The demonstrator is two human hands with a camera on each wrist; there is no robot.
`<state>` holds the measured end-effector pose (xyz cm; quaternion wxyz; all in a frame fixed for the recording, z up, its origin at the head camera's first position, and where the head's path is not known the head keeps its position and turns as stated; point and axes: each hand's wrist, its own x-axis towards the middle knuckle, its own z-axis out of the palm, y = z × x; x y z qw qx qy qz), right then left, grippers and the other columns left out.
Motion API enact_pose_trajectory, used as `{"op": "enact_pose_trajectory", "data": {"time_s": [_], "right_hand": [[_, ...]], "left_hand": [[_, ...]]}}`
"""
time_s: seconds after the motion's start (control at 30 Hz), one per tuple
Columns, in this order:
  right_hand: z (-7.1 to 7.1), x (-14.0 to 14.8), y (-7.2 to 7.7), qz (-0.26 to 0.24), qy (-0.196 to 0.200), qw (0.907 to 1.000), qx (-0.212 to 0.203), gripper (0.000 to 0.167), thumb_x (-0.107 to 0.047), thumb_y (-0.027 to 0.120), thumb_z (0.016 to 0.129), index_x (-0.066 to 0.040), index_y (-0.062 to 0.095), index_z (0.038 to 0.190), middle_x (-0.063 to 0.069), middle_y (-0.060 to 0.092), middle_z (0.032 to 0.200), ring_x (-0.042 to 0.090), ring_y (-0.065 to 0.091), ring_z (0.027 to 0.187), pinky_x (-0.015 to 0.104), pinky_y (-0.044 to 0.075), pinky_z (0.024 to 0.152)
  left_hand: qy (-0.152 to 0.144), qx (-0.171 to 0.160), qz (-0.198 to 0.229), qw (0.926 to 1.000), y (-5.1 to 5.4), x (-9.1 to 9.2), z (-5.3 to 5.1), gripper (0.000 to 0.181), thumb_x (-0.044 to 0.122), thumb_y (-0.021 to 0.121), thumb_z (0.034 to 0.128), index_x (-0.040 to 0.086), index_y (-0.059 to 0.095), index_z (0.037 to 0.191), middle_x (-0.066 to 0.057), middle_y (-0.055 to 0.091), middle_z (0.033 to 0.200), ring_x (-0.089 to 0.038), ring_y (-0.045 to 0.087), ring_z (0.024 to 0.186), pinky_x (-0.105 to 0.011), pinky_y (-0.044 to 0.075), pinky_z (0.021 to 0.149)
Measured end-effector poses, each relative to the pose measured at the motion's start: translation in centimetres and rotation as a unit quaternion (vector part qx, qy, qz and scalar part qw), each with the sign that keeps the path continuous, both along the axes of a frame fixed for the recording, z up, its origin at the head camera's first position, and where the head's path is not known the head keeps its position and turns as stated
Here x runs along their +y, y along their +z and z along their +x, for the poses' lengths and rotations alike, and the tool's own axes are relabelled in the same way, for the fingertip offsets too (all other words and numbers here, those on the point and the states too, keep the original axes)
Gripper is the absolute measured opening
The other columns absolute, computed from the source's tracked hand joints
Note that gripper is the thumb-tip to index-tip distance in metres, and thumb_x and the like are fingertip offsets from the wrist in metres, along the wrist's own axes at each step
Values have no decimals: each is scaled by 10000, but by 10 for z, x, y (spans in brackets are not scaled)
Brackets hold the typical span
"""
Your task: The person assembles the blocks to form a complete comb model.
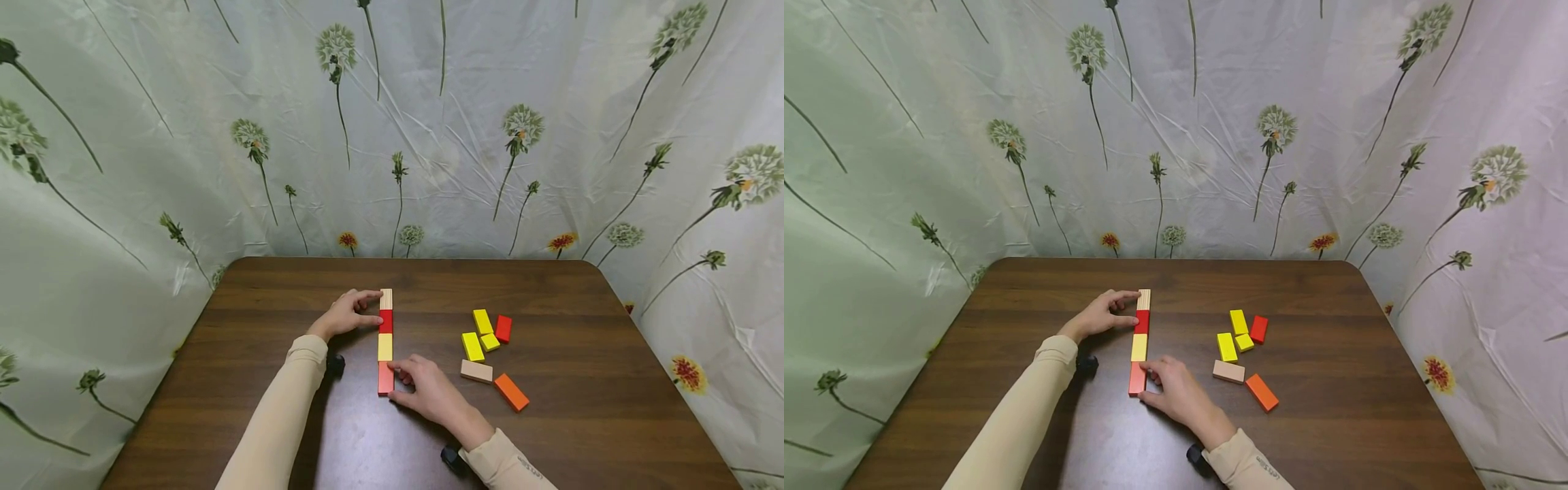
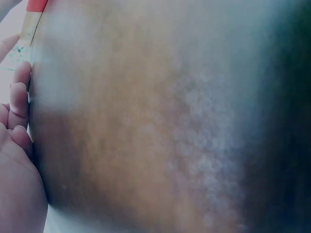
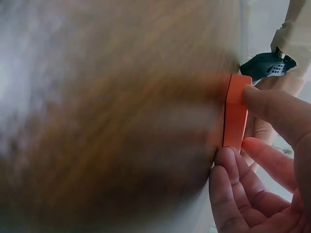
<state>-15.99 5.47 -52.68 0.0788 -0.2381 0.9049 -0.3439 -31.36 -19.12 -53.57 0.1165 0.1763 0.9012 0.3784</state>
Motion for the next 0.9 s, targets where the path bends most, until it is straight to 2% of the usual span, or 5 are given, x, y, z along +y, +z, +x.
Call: {"op": "enact_pose_trajectory", "data": {"time_s": [0.2,0.53,0.73,0.9], "right_hand": [[-3,6,1,-47,-51,9999,110,452,-208,883,902,-50,742,1301,22,691,1024,128,655,929,280,588,831],[-13,27,9,114,-565,9983,39,444,-225,878,905,-84,743,1304,14,697,1057,142,648,946,323,603,854],[-23,44,13,95,-1053,9942,201,422,-189,897,881,-77,754,1262,16,692,1008,136,644,917,337,599,856],[-29,67,18,51,-1197,9920,403,415,-179,888,890,-48,751,1259,41,693,982,153,663,904,366,595,859]], "left_hand": [[-13,66,-62,10000,-3,0,-3,658,389,870,910,240,633,1505,-99,595,1135,-239,521,1034,-377,421,852],[-27,65,-71,10000,-3,0,-4,661,384,871,909,231,631,1505,-96,591,1123,-230,520,1019,-373,422,845],[-24,49,-28,10000,-3,0,-3,661,367,871,912,218,628,1509,-97,579,1112,-230,511,1009,-362,418,837],[-11,41,-4,10000,-3,1,-3,662,364,878,905,216,633,1503,-99,581,1114,-233,511,1013,-364,416,836]]}}
